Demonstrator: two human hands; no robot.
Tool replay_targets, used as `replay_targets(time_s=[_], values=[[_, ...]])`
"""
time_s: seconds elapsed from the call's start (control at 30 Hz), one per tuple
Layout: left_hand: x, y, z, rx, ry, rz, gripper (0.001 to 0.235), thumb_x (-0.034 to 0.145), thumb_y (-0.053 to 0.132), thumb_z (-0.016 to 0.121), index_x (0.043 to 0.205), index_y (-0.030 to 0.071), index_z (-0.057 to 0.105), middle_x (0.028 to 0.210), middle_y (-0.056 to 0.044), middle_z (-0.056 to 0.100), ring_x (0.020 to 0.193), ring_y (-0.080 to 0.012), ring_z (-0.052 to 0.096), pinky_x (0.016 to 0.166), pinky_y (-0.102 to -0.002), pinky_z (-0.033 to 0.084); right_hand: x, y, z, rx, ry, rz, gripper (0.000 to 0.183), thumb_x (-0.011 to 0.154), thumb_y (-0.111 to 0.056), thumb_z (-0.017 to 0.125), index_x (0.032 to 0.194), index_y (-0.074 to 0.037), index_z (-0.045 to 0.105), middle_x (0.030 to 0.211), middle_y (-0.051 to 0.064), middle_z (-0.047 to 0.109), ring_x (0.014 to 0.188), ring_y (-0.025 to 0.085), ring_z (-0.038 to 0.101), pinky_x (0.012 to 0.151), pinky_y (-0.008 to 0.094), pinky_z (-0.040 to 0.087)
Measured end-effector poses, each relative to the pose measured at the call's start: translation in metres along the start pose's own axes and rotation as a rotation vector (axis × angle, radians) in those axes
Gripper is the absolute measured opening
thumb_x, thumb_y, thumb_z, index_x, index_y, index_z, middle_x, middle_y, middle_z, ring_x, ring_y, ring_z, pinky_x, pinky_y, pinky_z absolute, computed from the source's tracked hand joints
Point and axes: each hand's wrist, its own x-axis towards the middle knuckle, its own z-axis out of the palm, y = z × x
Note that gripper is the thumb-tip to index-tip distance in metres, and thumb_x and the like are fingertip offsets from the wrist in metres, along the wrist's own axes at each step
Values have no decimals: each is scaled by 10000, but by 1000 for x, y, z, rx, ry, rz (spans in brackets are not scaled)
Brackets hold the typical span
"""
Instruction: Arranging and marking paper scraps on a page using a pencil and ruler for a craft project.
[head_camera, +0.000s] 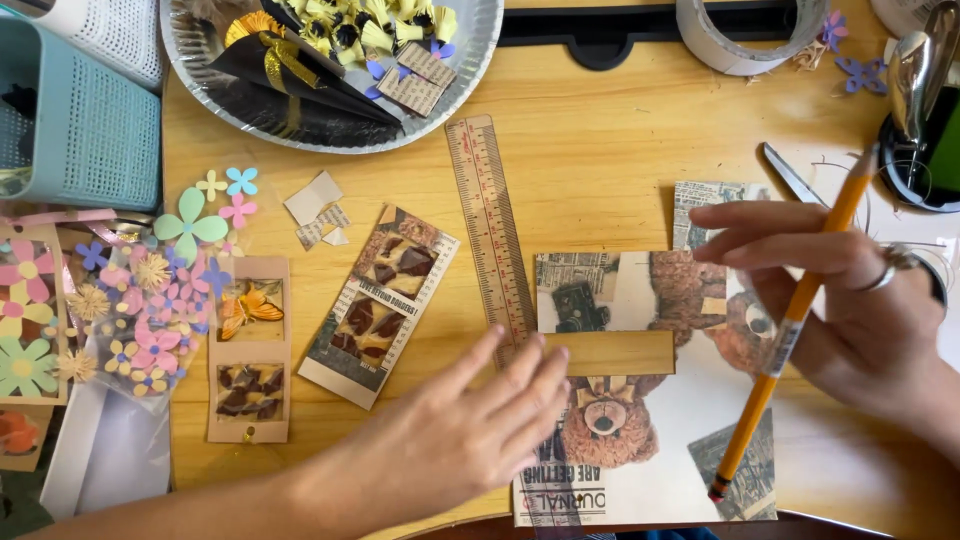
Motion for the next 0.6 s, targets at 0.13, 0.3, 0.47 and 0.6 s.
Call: replay_targets(time_s=[0.13, 0.3, 0.47, 0.6], values=[[-5, -1, 12, 52, 24, -170, 529, 938, 463, 443, 1290, 76, 511, 1334, -124, 529, 1234, -246, 480, 1085, -417, 352, -2, -2, -10, 47, 109, 143, 148, 966, 114, 345, 973, 40, 472, 1182, 250, 593, 876, 224, 723, 873, 279, 586], [-12, -17, 33, 51, -50, -343, 653, 932, 567, 352, 1355, 76, 427, 1440, -169, 426, 1353, -297, 343, 1175, -446, 178, -7, 7, -23, 164, 79, 132, 90, 944, 7, 410, 997, -22, 476, 1154, 198, 625, 850, 190, 752, 845, 255, 642], [-12, -36, 26, -213, 34, -459, 682, 892, 515, 509, 1352, 18, 436, 1440, -221, 362, 1324, -339, 350, 1104, -466, 285, -5, 11, -24, 280, 111, 102, 426, 964, -522, 380, 1015, -100, 379, 1133, 307, 606, 898, 308, 751, 825, 367, 688], [-7, -37, 30, -187, 47, -449, 672, 899, 525, 502, 1342, 22, 457, 1421, -220, 389, 1312, -334, 365, 1095, -462, 298, 1, 5, -22, 152, 76, 69, 373, 982, -432, 292, 969, -66, 356, 1153, 293, 598, 827, 248, 752, 797, 338, 653]])
